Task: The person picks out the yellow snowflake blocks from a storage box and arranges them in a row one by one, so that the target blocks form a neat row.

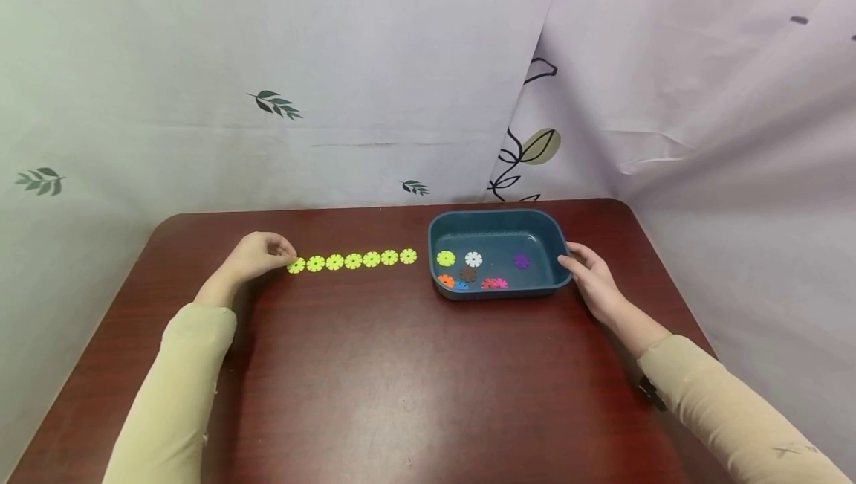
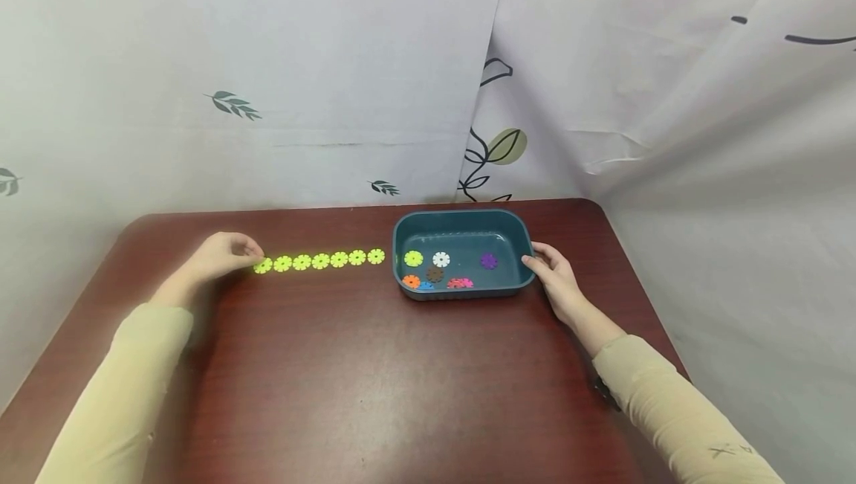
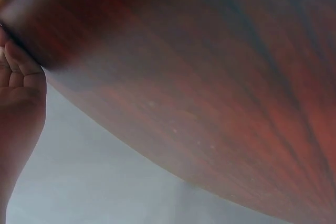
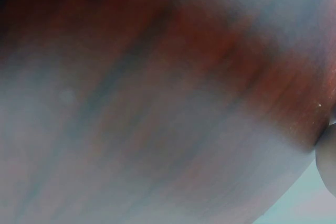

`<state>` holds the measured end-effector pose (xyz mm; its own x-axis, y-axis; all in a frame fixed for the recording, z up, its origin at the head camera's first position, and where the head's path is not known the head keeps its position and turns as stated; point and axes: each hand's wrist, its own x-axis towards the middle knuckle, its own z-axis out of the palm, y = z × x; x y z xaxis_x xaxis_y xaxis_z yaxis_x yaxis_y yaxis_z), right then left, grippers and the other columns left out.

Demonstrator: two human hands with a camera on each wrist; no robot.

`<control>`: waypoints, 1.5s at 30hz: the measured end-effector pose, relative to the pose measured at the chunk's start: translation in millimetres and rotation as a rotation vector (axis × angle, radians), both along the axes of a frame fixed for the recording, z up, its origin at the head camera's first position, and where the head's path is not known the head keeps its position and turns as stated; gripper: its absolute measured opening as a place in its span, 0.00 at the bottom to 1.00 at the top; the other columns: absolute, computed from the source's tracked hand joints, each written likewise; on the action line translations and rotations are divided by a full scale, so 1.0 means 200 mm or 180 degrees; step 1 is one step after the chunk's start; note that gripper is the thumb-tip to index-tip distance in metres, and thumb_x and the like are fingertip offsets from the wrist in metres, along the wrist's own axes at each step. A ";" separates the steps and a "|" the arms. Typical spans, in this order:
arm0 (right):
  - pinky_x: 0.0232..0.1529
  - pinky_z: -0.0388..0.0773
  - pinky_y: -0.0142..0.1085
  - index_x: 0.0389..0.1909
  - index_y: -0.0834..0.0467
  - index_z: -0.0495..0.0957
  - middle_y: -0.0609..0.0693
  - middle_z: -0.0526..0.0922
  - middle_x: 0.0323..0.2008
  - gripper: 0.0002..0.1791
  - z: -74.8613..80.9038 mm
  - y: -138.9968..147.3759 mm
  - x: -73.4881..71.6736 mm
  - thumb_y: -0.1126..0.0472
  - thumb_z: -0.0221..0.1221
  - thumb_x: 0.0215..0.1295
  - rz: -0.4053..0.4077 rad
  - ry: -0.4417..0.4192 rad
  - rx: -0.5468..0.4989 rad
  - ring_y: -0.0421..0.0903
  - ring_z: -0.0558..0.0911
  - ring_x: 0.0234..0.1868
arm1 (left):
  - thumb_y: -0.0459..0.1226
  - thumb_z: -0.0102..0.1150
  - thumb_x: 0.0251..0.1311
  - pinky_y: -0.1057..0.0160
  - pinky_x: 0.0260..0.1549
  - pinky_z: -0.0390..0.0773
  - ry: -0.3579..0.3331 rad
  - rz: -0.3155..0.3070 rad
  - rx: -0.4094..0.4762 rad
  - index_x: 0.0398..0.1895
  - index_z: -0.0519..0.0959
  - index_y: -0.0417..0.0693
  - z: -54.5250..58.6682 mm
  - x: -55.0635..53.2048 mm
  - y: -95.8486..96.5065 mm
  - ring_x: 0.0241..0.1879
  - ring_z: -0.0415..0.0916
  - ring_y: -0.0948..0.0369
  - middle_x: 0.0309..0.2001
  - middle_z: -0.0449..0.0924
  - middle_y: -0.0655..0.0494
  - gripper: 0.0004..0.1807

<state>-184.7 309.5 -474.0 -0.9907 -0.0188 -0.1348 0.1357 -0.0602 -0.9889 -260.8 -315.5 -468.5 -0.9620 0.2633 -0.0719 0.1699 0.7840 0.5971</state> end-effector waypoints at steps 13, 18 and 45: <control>0.48 0.81 0.21 0.61 0.58 0.72 0.36 0.84 0.43 0.14 0.01 0.01 0.01 0.64 0.56 0.80 -0.0028 0.0008 -0.0009 0.31 0.85 0.43 | 0.35 0.70 0.65 0.66 0.38 0.76 0.0002 0.0011 0.0039 0.39 0.88 0.40 -0.01 -0.02 0.02 0.33 0.78 0.65 0.33 0.87 0.53 0.06; 0.48 0.81 0.21 0.63 0.59 0.70 0.36 0.84 0.44 0.15 0.01 0.01 0.01 0.64 0.56 0.80 -0.0026 -0.0044 0.0005 0.31 0.84 0.44 | 0.36 0.70 0.66 0.66 0.39 0.77 -0.0006 0.0010 0.0033 0.39 0.88 0.40 -0.01 -0.01 0.02 0.33 0.79 0.66 0.33 0.88 0.54 0.07; 0.48 0.81 0.21 0.65 0.61 0.69 0.35 0.83 0.43 0.17 0.00 0.00 0.00 0.63 0.56 0.81 0.0009 -0.0012 0.0091 0.30 0.84 0.43 | 0.38 0.61 0.75 0.52 0.53 0.79 0.0065 0.0105 0.0210 0.50 0.86 0.38 0.11 -0.08 0.14 0.50 0.82 0.48 0.49 0.88 0.39 0.13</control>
<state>-184.8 310.0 -474.8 -0.9901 -0.0176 -0.1392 0.1397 -0.0314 -0.9897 -277.1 -287.9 -447.2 -0.9714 0.2348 -0.0356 0.1573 0.7483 0.6444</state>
